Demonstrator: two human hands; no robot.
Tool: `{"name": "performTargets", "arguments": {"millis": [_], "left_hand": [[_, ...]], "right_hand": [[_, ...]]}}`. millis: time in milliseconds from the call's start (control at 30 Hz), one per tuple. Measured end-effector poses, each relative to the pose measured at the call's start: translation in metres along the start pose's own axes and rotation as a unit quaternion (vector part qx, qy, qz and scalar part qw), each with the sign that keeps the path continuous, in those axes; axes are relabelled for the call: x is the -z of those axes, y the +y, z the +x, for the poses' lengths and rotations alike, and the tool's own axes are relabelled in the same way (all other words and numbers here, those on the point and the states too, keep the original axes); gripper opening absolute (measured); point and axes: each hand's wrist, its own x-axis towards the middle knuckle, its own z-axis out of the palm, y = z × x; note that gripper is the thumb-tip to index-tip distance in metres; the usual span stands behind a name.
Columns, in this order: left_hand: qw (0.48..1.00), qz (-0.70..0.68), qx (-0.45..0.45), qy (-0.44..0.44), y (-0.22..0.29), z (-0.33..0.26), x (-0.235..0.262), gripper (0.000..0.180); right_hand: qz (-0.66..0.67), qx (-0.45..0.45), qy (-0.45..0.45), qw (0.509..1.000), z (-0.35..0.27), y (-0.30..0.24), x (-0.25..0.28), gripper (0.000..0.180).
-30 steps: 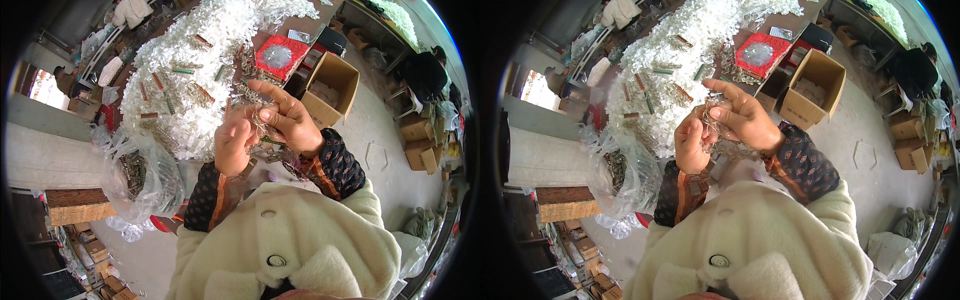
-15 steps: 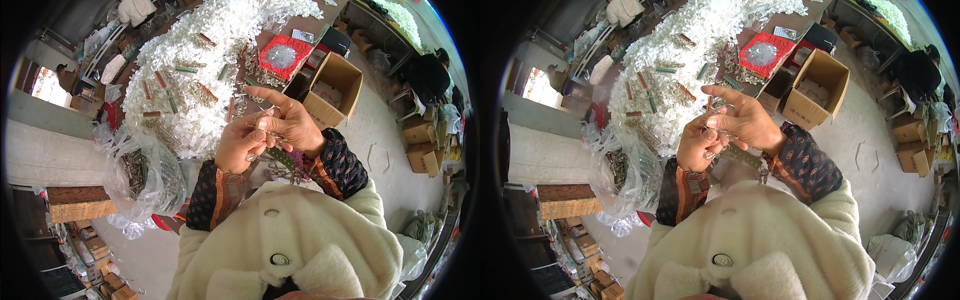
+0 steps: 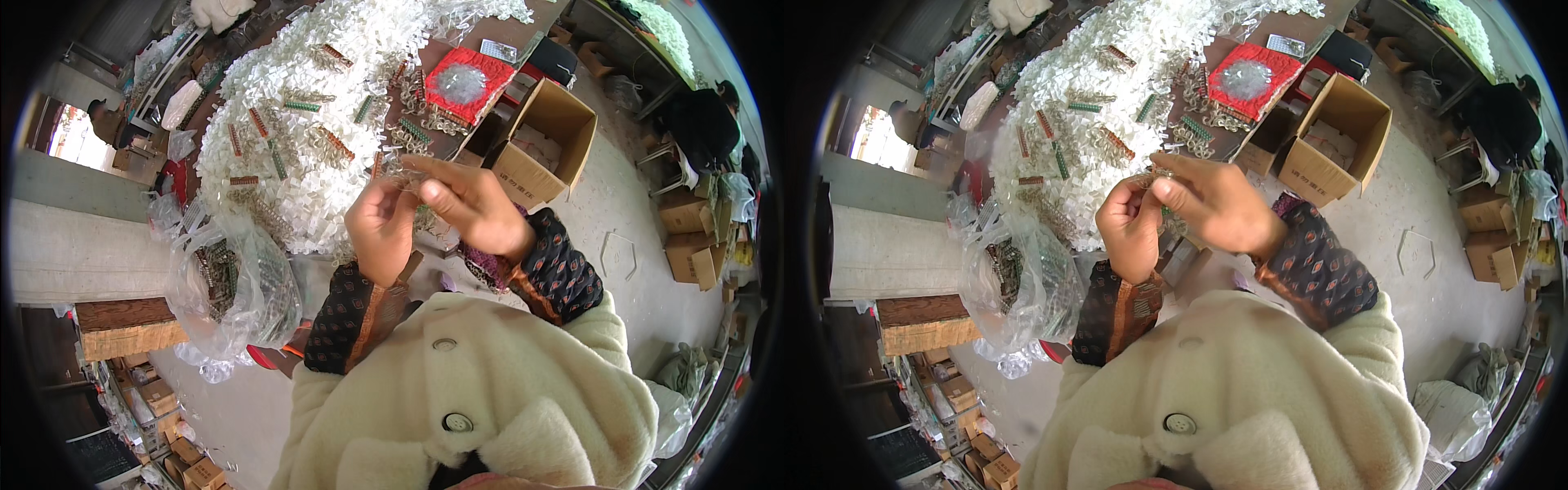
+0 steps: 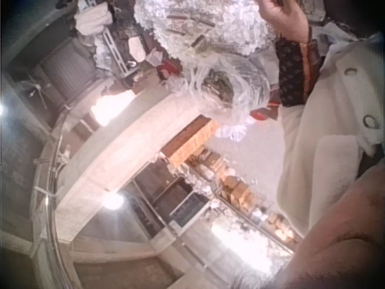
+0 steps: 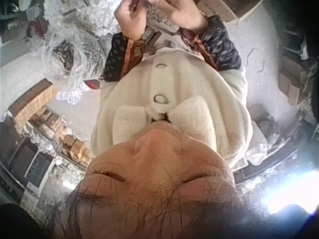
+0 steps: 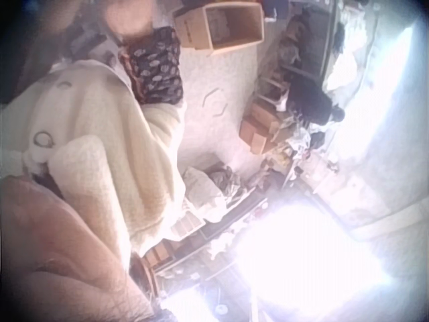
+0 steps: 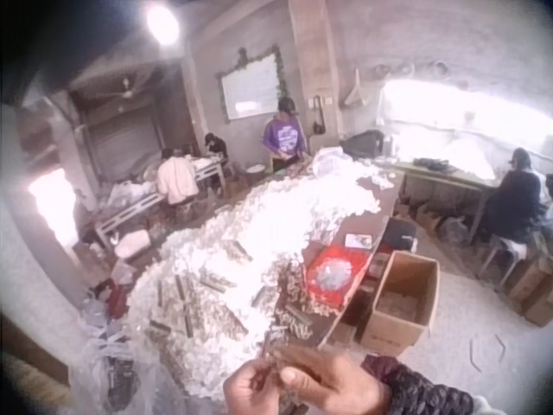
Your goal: The person assembles small metal jewelry components by hand, attaching loops to beaded strips and placing finished pieces into a plastic bag. They use pliers to cut or adjust metal loops and continue handling multiple components on a cluttered worktable.
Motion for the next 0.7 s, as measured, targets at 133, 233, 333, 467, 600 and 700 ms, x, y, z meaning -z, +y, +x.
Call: {"name": "performTargets", "arguments": {"millis": [133, 233, 333, 467, 600, 700], "left_hand": [[0.997, -0.054, 0.054, 0.009, 0.004, 0.003, -0.006, 0.011], [0.986, -0.115, 0.090, -0.076, 0.009, 0.001, -0.005, 0.018], [0.978, -0.153, 0.088, -0.109, 0.010, 0.001, -0.004, 0.026], [0.940, -0.224, 0.175, -0.190, 0.011, 0.011, 0.009, 0.024], [0.912, -0.253, 0.194, -0.257, 0.012, 0.012, 0.017, 0.055], [0.916, -0.181, 0.203, -0.296, 0.014, 0.015, 0.022, 0.053]], "right_hand": [[-0.183, 0.109, 0.109, 0.971, 0.003, 0.009, -0.026, 0.044], [-0.103, 0.113, 0.147, 0.977, 0.005, 0.015, -0.023, 0.042], [-0.102, 0.141, 0.147, 0.974, 0.008, 0.016, -0.009, 0.037], [0.047, 0.128, 0.060, 0.989, 0.010, 0.014, -0.001, 0.033], [0.287, 0.021, -0.044, 0.957, 0.009, 0.010, 0.002, 0.051], [0.380, -0.057, -0.125, 0.915, 0.012, 0.009, 0.013, 0.071]]}}
